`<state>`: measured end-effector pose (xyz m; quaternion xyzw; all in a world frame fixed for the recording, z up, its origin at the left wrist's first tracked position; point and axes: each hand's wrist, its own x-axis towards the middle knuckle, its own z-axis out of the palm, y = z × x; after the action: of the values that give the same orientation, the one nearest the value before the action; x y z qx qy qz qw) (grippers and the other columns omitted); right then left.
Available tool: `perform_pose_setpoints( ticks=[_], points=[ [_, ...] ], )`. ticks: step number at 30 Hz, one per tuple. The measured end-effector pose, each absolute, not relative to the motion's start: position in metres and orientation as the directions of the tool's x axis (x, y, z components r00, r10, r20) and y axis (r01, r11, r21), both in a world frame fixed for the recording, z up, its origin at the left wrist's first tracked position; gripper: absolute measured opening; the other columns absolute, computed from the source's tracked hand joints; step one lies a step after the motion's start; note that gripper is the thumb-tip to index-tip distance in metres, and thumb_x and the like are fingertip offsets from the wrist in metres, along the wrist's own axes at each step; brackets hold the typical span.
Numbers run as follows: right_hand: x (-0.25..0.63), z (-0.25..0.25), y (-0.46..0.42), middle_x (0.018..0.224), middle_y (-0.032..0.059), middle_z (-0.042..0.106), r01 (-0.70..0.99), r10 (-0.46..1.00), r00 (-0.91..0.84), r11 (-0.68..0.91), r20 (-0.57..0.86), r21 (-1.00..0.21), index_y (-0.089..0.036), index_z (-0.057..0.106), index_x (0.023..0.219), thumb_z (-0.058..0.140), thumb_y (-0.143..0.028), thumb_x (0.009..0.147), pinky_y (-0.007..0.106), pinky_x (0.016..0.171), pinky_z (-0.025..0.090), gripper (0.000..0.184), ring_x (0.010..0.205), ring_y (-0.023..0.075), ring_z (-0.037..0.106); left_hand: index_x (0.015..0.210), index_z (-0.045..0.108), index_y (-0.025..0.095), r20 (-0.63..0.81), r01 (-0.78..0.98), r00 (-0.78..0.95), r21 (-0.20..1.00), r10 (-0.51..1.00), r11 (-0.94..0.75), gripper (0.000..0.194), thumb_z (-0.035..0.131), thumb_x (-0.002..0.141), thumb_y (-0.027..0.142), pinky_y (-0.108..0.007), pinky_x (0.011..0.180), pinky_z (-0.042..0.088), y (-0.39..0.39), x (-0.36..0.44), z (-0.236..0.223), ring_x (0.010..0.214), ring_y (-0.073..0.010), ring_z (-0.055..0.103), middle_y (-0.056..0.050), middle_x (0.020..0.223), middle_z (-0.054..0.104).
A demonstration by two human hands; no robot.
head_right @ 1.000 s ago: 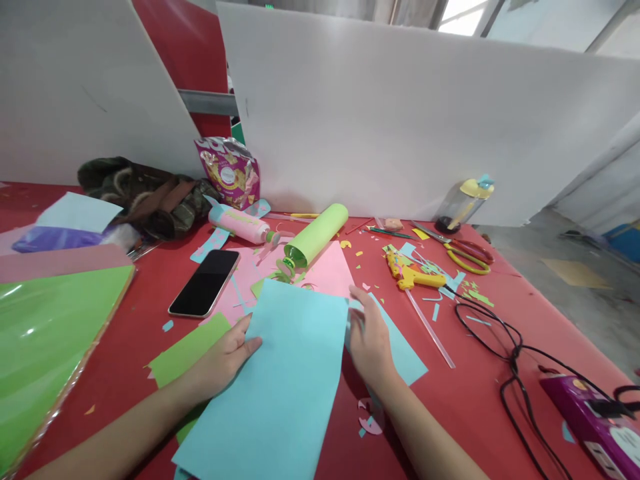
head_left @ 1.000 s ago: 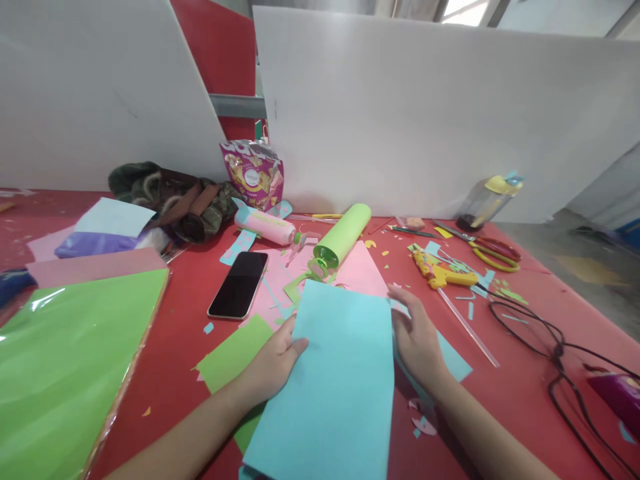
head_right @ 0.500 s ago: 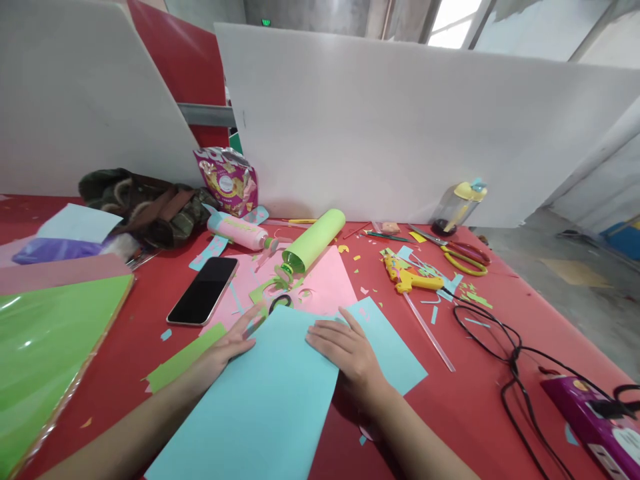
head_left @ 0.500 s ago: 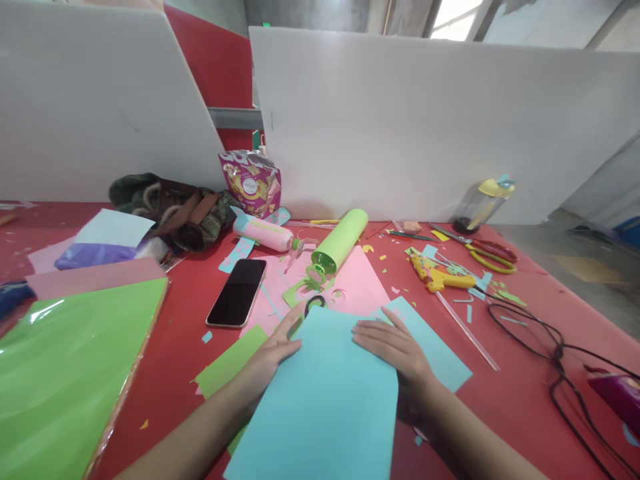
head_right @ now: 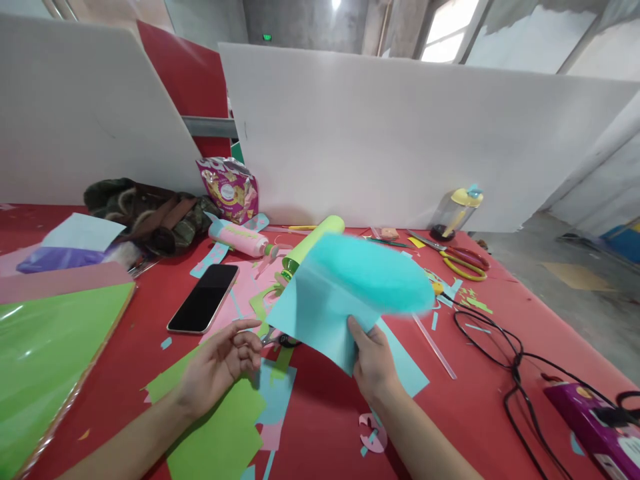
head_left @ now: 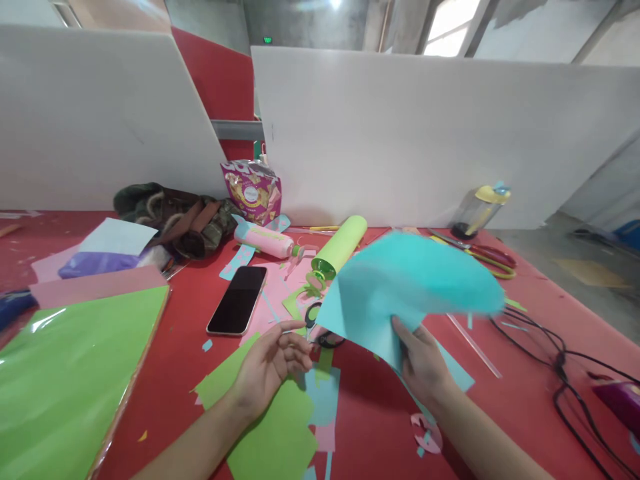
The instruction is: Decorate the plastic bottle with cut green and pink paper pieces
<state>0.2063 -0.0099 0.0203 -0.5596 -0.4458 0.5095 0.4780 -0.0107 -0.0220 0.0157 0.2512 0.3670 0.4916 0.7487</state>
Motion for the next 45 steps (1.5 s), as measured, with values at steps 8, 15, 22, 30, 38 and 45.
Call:
perform_pose_setpoints(
  ticks=[8,15,22,30,38,45],
  points=[
    [0.193,0.022,-0.024,0.074,0.0063,0.070,-0.321,0.869,-0.136,-0.492,-0.475,-0.809,-0.016,0.062,0.085,0.069,-0.038,0.060,0.032,0.061,0.051,0.034,0.063,0.0201,0.064,0.097,0.054,0.018,-0.274,-0.409,0.291,0.830,0.917,0.378,0.047,0.046,0.071,0.057,-0.036,0.078,0.045,-0.024,-0.005,0.016,0.096,-0.0261,0.055,-0.008,0.099,0.062],
    [0.194,0.016,-0.028,0.065,0.0019,0.068,-0.090,0.832,-0.252,-0.529,-0.495,-0.844,-0.015,0.064,0.079,0.066,-0.041,0.063,0.025,0.056,0.047,0.031,0.057,0.0148,0.060,0.121,0.040,0.019,-0.354,-0.407,0.250,0.806,0.901,0.430,0.054,0.053,0.074,0.041,-0.038,0.087,0.042,-0.027,-0.007,0.016,0.110,-0.0277,0.048,-0.010,0.119,0.054],
    [0.192,0.023,-0.026,0.073,0.0039,0.068,-0.002,0.870,-0.278,-0.424,-0.406,-0.906,-0.016,0.063,0.079,0.066,-0.045,0.061,0.030,0.066,0.047,0.035,0.069,0.0193,0.061,0.128,0.032,0.020,-0.378,-0.270,0.234,0.860,0.896,0.433,0.063,0.055,0.074,0.044,-0.037,0.094,0.039,-0.026,-0.010,0.012,0.113,-0.0247,0.046,-0.009,0.126,0.048],
    [0.197,0.021,-0.019,0.069,0.0033,0.066,-0.060,0.914,-0.133,-0.394,-0.383,-0.917,-0.016,0.059,0.078,0.066,-0.048,0.059,0.029,0.063,0.047,0.038,0.061,0.0174,0.058,0.126,0.036,0.015,-0.326,-0.022,0.262,0.939,0.908,0.343,0.067,0.051,0.073,0.054,-0.040,0.096,0.035,-0.027,-0.009,0.007,0.116,-0.0280,0.042,-0.012,0.125,0.048],
    [0.197,0.015,-0.022,0.052,0.0012,0.058,0.048,0.924,-0.023,-0.381,-0.383,-0.923,-0.015,0.059,0.062,0.056,-0.058,0.062,0.027,0.054,0.044,0.044,0.053,0.0163,0.053,0.117,0.044,0.013,-0.374,0.025,0.268,0.924,0.888,0.382,0.076,0.050,0.064,0.066,-0.037,0.090,0.041,-0.026,-0.005,0.018,0.106,-0.0285,0.050,-0.012,0.119,0.054],
    [0.198,0.022,-0.018,0.064,0.0047,0.063,-0.018,0.932,-0.108,-0.351,-0.347,-0.936,-0.014,0.062,0.077,0.061,-0.058,0.057,0.030,0.060,0.047,0.048,0.058,0.0180,0.056,0.115,0.049,0.013,-0.329,0.113,0.339,0.944,0.881,0.309,0.070,0.047,0.068,0.064,-0.034,0.095,0.036,-0.025,-0.007,0.017,0.110,-0.0265,0.047,-0.010,0.120,0.054]
  ],
)
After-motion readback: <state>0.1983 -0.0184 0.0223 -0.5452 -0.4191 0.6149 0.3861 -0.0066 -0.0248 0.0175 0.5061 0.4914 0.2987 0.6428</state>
